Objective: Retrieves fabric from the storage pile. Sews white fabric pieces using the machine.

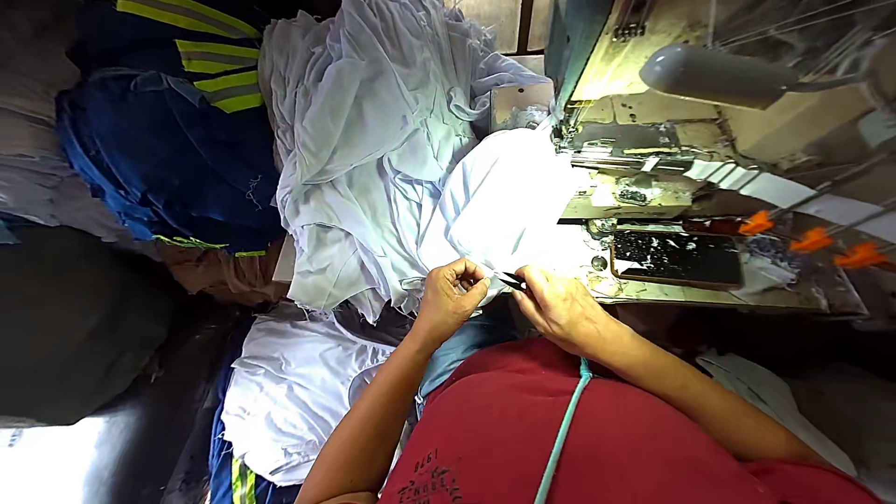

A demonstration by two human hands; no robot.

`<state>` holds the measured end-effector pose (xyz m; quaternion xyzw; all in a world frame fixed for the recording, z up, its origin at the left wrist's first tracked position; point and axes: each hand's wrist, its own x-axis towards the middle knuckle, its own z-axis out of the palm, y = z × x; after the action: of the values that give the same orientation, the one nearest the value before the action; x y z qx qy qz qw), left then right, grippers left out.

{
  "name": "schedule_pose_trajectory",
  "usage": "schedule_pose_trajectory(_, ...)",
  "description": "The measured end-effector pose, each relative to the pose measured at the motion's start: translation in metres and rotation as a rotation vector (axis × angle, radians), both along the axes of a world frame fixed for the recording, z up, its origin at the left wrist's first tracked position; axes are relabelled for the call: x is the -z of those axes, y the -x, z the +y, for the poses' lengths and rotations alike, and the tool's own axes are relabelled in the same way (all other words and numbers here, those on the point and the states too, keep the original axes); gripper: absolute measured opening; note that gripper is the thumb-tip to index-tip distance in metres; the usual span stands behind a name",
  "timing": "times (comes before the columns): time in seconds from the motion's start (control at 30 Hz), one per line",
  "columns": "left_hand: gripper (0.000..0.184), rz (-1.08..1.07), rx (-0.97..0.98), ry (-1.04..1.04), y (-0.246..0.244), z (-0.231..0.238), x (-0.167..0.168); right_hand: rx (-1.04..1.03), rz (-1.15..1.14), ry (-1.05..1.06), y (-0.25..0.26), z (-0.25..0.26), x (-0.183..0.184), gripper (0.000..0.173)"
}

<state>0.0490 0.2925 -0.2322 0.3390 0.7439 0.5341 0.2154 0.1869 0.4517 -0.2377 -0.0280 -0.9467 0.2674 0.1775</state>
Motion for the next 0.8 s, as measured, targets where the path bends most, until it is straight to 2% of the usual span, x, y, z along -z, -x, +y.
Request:
schedule_pose_trajectory(0.1, 0.007, 0.163, -0.036, -0.025, -0.001, -0.005, 0.002, 0.019, -0.012, -0.097, 0.014, -0.011, -0.002, 0.020)
schedule_pose_trajectory(0.27, 0.015, 0.492, -0.076, -0.007, -0.007, -0.008, 0.007, -0.013, 0.042, -0.101, 0.027, -0.016, -0.003, 0.021)
schedule_pose_trajectory(0.37, 0.012, 0.557, -0.015, -0.052, -0.010, -0.005, 0.003, -0.056, 0.068, -0.074, 0.026, -0.009, -0.003, 0.023)
schedule_pose_trajectory(0.47, 0.011, 0.543, 0.110, -0.193, 0.009, 0.013, -0.020, -0.008, 0.153, 0.088, 0.020, 0.010, 0.004, 0.025)
schedule_pose_trajectory(0.57, 0.016, 0.662, 0.071, -0.286, 0.057, 0.054, -0.062, 0.067, 0.066, 0.448, 0.004, 0.032, 0.009, 0.031)
schedule_pose_trajectory(0.63, 0.018, 0.697, 0.076, -0.289, 0.099, 0.094, -0.091, 0.089, 0.080, 0.658, -0.002, 0.040, 0.015, 0.025)
schedule_pose_trajectory(0.73, 0.028, 0.606, 0.227, -0.054, 0.160, 0.171, -0.122, 0.094, 0.167, 0.739, -0.006, 0.044, 0.029, 0.016)
schedule_pose_trajectory(0.8, 0.045, 0.640, 0.334, 0.178, 0.195, 0.225, -0.118, 0.098, 0.203, 0.740, -0.009, 0.047, 0.037, 0.012)
